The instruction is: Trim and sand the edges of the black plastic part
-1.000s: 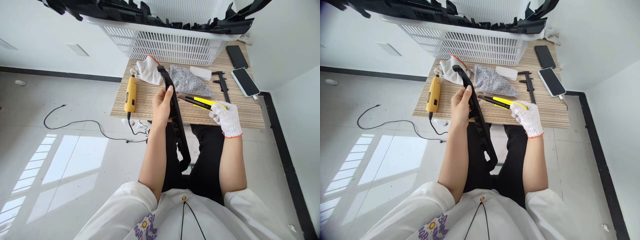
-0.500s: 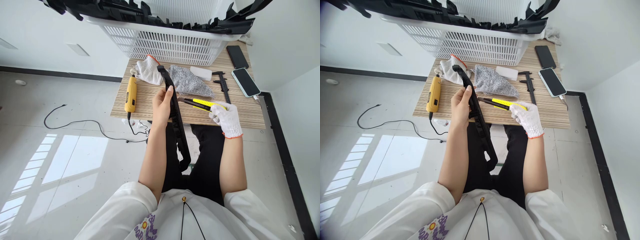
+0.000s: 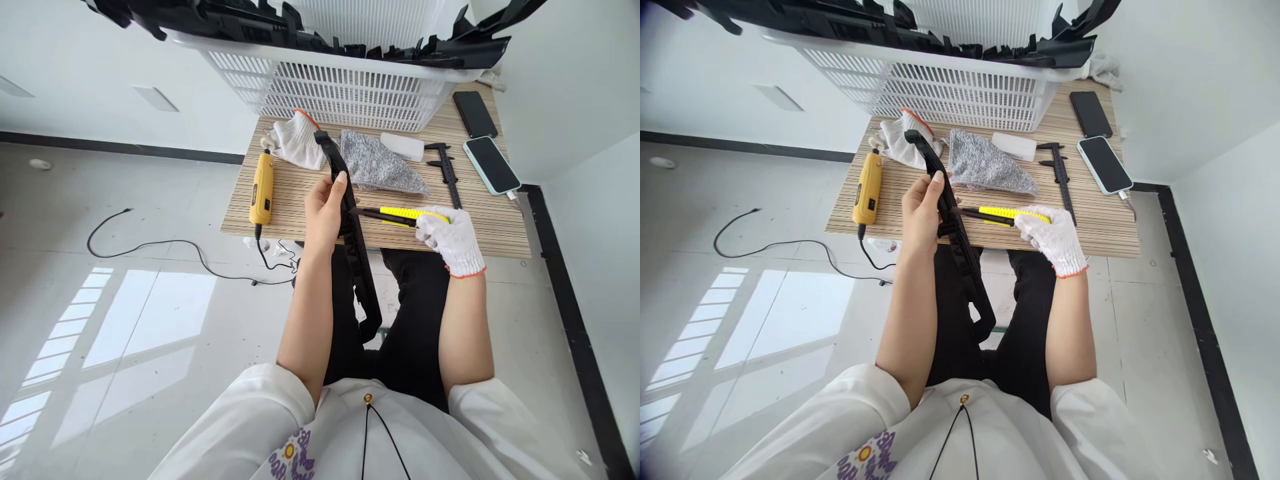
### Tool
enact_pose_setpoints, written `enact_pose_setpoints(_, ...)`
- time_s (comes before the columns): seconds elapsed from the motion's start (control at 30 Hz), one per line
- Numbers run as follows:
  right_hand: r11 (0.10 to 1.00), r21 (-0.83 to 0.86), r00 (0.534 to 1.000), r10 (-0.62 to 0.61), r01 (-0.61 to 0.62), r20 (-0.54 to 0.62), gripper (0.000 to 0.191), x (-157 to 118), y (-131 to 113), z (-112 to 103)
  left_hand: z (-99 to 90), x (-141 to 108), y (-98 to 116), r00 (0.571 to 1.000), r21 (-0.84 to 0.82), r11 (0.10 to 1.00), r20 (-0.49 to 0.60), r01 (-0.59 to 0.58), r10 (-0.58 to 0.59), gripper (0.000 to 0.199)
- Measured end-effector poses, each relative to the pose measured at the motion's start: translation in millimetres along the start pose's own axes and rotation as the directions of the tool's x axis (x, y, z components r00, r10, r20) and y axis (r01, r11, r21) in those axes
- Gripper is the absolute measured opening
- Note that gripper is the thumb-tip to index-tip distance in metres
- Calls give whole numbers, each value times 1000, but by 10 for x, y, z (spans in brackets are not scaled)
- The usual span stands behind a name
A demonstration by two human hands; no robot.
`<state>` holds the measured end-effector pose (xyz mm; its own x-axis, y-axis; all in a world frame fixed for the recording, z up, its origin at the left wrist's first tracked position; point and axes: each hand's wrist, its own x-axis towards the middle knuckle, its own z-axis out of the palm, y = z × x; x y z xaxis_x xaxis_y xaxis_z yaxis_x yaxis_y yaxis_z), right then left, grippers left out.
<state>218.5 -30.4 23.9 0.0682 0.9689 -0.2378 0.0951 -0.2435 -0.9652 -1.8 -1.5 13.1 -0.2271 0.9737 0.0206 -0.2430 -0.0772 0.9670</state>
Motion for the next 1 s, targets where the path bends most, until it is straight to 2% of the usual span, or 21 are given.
enact_pose_setpoints(0.1,999,38,998,-18,20,-65,19,1,-1,5,-1,1,-5,1000,4,1000,-7,-4,4,29)
enact_pose_setpoints(0.23,1000,-15,999,23,-22,39,20,-5,-10,4,-3,4,-10,1000,10,1000,0,-9,9,29)
enact_pose_setpoints(0.37,1000,23,997,-9,11,-76,20,0,-10,4,-5,4,-11,1000,16,1000,-6,-5,6,30)
enact_pose_setpoints(0.5,1000,-4,1000,3,-3,5,19,1,-8,4,-7,2,-14,1000,9,1000,3,-5,5,30)
enact_pose_setpoints(0.63,1000,22,998,-16,18,-64,20,-3,-11,8,-4,2,-14,1000,21,1000,-9,-10,10,32)
enact_pose_setpoints(0.77,1000,-13,1000,14,-14,9,19,-6,-15,9,-1,4,-13,1000,16,1000,-11,-6,7,34)
enact_pose_setpoints(0.9,1000,27,998,2,0,-65,18,-7,-15,8,-2,1,-13,1000,-1,1000,-3,-10,10,37)
enact_pose_setpoints(1.0,1000,-1,1000,28,-28,-9,18,-3,-9,7,-1,-3,-8,1000,5,1000,7,-12,12,37)
